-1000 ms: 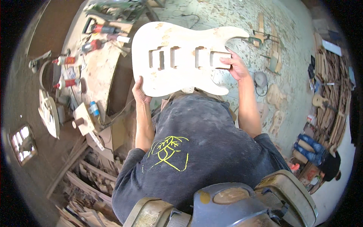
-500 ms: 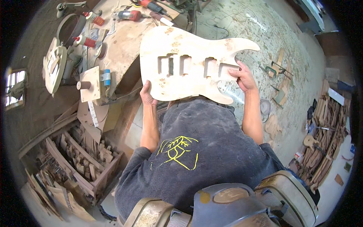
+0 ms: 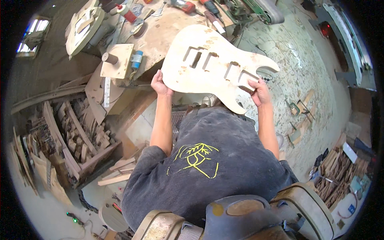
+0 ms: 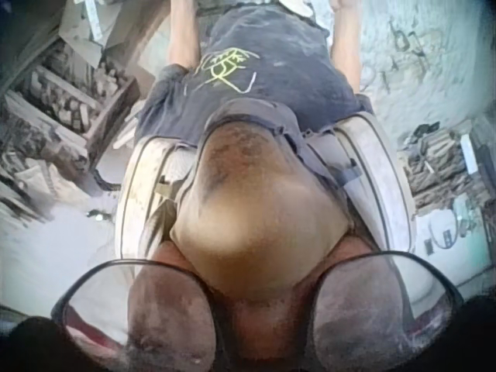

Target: The person sands a wooden guitar body using a sanding block, turning the body over and inspecting the edges while working at a crowded workbench.

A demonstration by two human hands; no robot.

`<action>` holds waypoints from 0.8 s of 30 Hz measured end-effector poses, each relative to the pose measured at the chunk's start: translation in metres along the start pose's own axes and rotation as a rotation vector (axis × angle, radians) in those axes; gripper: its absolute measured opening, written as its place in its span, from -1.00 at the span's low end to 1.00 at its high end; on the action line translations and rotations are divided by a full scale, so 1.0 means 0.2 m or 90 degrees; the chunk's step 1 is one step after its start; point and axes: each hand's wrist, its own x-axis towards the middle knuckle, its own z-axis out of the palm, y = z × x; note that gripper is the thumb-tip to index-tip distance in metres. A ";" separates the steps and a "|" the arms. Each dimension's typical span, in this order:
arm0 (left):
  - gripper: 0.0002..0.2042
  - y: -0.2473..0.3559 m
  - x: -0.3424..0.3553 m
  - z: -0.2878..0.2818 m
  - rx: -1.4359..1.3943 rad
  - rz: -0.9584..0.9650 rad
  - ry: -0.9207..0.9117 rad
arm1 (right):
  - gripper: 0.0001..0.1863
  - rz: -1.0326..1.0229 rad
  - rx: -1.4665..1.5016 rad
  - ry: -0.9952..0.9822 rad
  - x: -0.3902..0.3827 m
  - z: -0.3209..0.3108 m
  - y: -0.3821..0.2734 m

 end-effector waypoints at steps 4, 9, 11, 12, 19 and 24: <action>-0.57 -0.08 0.13 0.08 -0.043 0.049 0.080 | -0.46 0.054 0.076 0.051 0.17 0.08 0.11; -0.52 -0.09 0.25 0.14 -0.025 -0.013 0.132 | -0.52 0.113 0.144 0.070 0.43 0.13 0.26; -0.42 -0.07 0.28 0.16 0.082 -0.062 0.154 | -0.53 0.133 0.162 0.075 0.57 0.13 0.32; -0.42 -0.06 0.29 0.17 0.080 -0.048 0.164 | -0.54 0.143 0.184 0.090 0.64 0.13 0.35; -0.19 0.02 0.27 0.04 0.330 -0.147 0.284 | -0.58 0.221 0.203 0.076 1.02 0.16 0.58; -0.39 0.00 0.10 -0.03 0.397 -0.106 0.449 | -0.54 0.400 0.090 0.000 1.09 0.19 0.63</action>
